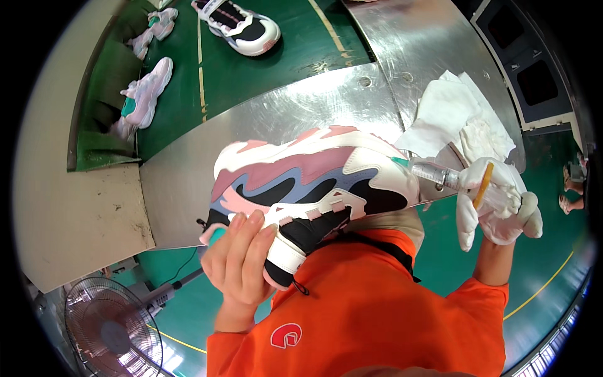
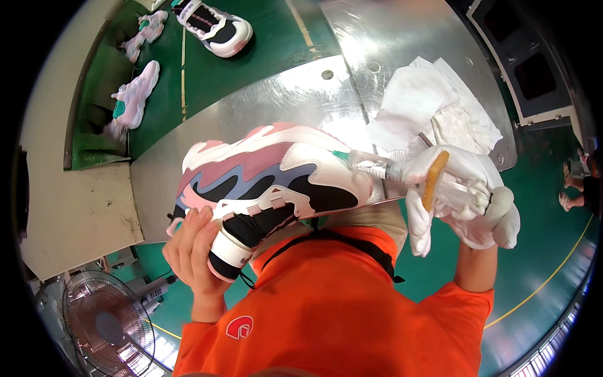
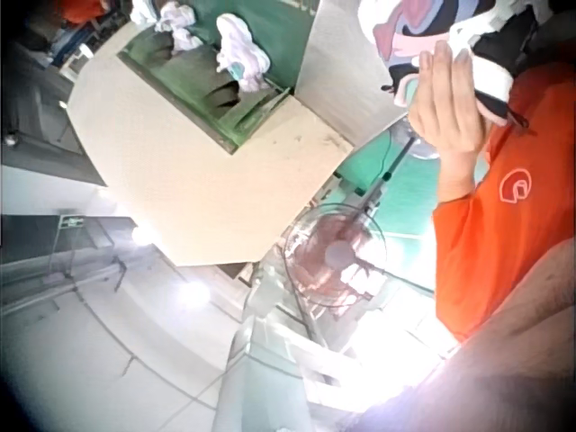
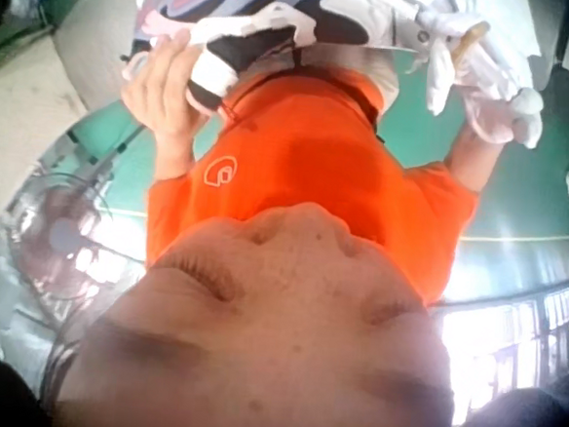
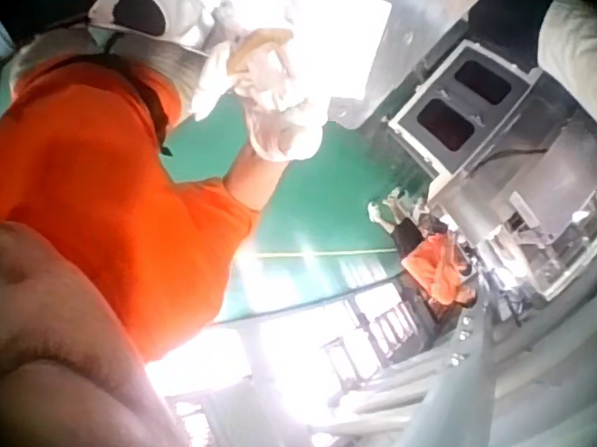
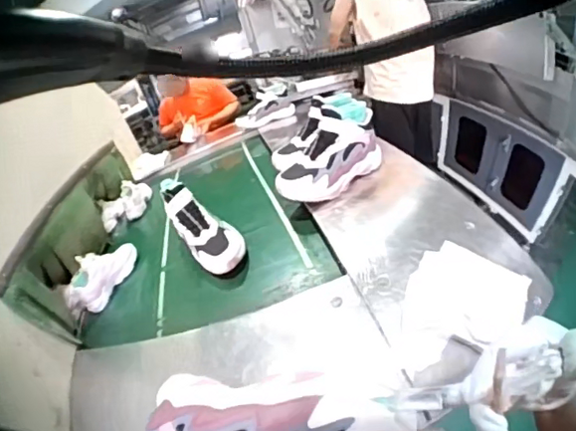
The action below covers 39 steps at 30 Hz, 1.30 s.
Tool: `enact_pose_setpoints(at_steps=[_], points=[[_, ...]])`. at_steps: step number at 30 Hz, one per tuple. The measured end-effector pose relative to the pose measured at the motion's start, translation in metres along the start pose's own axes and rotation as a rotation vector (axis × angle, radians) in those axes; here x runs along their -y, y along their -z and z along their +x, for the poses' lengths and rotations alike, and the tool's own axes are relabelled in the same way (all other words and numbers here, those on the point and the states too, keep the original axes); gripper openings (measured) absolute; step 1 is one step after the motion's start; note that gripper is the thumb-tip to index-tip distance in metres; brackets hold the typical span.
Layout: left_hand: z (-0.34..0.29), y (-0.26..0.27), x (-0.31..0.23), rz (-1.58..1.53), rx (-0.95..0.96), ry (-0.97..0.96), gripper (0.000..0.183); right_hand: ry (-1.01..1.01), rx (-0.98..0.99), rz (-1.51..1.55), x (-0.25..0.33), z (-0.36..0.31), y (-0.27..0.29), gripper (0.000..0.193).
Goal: The person applies glue to the sole and side seams of sneakers using a syringe. They handle multiple sneakers one at a time, rotating each shoe to access different areas, and place each treated shoe onto a nearby conveyor belt.
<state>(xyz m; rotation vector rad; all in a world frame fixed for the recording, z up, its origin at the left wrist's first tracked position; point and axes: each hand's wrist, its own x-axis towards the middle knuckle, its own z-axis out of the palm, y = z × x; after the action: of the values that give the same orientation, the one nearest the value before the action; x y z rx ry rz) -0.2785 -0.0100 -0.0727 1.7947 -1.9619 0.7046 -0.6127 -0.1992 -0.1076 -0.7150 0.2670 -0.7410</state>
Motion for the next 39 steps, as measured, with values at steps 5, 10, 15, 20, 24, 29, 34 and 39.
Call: enact_pose_setpoints(at_steps=[5, 10, 15, 20, 24, 29, 34, 39], points=[[-0.002, -0.005, -0.021, 0.122, 0.016, 0.016, 0.031, 0.092, -0.034, 0.067, -0.014, -0.005, 0.007, 0.100], [0.005, -0.009, -0.033, 0.189, 0.009, 0.037, 0.038, 0.171, -0.085, 0.125, -0.027, -0.012, 0.006, 0.099], [0.008, -0.011, -0.040, 0.233, -0.039, 0.045, 0.049, 0.204, -0.150, 0.157, -0.042, -0.015, -0.008, 0.097], [0.009, -0.013, -0.042, 0.233, -0.037, 0.030, 0.055, 0.169, -0.273, 0.134, -0.045, -0.023, -0.021, 0.096], [0.008, -0.013, -0.042, 0.239, -0.056, 0.025, 0.054, 0.224, -0.230, 0.149, -0.048, -0.024, -0.029, 0.093], [0.008, -0.012, -0.037, 0.214, -0.057, 0.025, 0.050, 0.130, -0.329, 0.007, -0.038, -0.025, -0.055, 0.102], [0.023, -0.003, -0.029, 0.114, 0.046, 0.026, 0.048, 0.076, -0.250, 0.017, -0.043, -0.024, -0.061, 0.112], [0.049, 0.009, -0.017, -0.005, 0.190, 0.083, 0.063, 0.040, -0.303, 0.025, -0.053, -0.020, -0.070, 0.106]])
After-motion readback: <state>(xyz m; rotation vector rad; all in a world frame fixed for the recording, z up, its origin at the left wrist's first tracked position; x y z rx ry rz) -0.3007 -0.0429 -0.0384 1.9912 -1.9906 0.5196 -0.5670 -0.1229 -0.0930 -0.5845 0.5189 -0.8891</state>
